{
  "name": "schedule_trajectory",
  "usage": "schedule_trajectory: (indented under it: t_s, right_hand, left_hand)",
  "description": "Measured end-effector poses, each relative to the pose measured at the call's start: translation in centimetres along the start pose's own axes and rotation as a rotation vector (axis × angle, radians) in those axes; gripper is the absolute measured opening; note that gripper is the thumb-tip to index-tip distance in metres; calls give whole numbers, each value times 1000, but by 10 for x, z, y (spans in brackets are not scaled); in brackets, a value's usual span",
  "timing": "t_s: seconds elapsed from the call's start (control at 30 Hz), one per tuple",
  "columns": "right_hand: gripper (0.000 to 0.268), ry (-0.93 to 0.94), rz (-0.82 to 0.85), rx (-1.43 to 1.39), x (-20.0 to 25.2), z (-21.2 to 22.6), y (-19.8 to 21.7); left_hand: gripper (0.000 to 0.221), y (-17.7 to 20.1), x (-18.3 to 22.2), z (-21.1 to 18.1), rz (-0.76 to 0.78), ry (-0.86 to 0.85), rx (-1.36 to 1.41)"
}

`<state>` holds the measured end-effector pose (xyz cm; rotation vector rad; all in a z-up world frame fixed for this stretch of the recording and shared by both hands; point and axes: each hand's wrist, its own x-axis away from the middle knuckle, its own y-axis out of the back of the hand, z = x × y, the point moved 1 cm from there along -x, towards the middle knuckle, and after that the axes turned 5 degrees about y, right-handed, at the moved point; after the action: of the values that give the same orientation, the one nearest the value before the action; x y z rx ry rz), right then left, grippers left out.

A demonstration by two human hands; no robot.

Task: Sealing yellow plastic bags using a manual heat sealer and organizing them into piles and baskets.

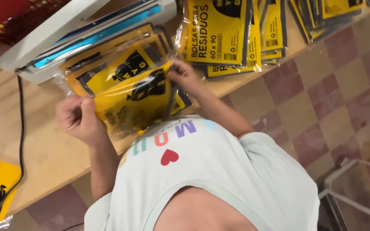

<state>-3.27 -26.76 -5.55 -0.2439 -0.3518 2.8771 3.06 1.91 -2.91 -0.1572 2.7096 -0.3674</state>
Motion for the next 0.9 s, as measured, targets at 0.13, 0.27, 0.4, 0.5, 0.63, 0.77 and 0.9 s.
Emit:
schedule_trajectory:
  t_s: [0.13, 0.27, 0.4, 0.5, 0.63, 0.77, 0.9]
  right_hand:
    - [14, -277, -166, 291, -46, 36, 100]
    - [34, 33, -249, 780, -89, 63, 188]
    - [73, -220, -346, 1535, -107, 94, 194]
    - [29, -113, -55, 1164, -99, 53, 116]
    - [27, -412, 142, 991, -101, -18, 51]
    - [24, -311, 183, 878, -111, -54, 17]
    - [6, -407, 125, 923, -130, -59, -4]
  left_hand:
    - [14, -23, -8, -35, 135, -9, -125]
    - [18, -8, -10, -24, 79, 154, -352]
    - [4, 11, -8, 8, 250, 453, -892]
    - [37, 19, 0, 30, 227, 885, -1107]
    - [38, 26, -8, 49, 93, 921, -1050]
    - [14, 41, -8, 73, -42, 1077, -717]
    - [10, 50, -14, 109, -78, 762, -521]
